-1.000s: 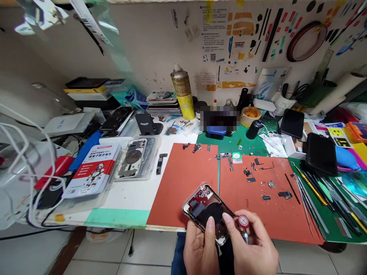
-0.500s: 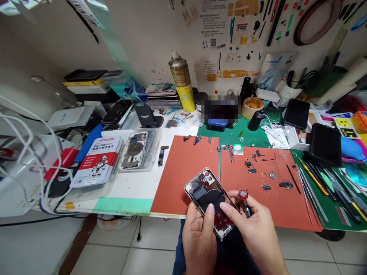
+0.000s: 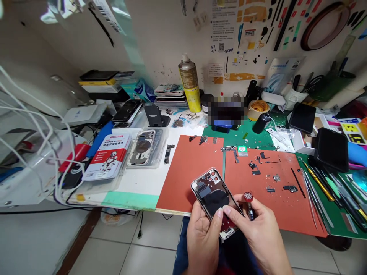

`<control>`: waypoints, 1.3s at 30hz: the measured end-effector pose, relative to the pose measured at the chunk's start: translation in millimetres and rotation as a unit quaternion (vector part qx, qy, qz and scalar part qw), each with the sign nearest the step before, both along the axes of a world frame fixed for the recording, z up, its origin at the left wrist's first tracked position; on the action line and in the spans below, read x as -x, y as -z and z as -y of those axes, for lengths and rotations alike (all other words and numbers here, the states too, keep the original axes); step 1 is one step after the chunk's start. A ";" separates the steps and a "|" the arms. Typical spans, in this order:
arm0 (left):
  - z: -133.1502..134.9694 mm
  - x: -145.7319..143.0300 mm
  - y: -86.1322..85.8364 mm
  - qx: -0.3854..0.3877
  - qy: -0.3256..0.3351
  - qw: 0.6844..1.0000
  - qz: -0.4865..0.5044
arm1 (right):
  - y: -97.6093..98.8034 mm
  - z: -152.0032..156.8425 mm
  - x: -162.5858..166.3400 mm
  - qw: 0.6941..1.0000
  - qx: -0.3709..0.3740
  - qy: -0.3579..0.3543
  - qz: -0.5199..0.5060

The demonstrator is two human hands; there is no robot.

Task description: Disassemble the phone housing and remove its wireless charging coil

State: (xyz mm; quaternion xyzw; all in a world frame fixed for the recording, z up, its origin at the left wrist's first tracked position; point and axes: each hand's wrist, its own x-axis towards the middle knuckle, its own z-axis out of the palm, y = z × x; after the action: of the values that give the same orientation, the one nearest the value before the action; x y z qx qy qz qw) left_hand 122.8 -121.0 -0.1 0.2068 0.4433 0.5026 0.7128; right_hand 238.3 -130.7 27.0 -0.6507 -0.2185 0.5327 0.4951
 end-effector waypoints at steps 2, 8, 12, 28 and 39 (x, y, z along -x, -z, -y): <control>0.9 -0.8 -0.1 -0.002 -0.001 1.000 0.015 | 2.0 0.2 -1.3 1.000 0.000 0.004 0.009; 2.0 0.6 2.8 -0.004 -0.013 0.999 0.031 | 5.7 1.0 0.0 0.999 -0.004 -0.005 0.044; 0.7 3.6 5.8 0.006 -0.025 1.000 -0.005 | 9.2 4.0 0.4 0.997 -0.027 -0.036 0.056; -20.2 5.6 -2.3 0.018 -0.037 0.998 -0.051 | 12.8 3.5 -3.8 0.982 -0.149 -0.051 0.105; -26.7 -1.4 -12.6 0.017 -0.032 0.993 -0.112 | 6.8 -2.4 0.2 0.985 -0.131 -0.033 0.109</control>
State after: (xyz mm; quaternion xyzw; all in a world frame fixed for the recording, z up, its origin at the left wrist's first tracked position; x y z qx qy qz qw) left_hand 124.2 -94.3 12.4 0.2355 0.5354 0.4915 0.6453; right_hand 238.2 -128.3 20.2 -0.6268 -0.3607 0.4410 0.5315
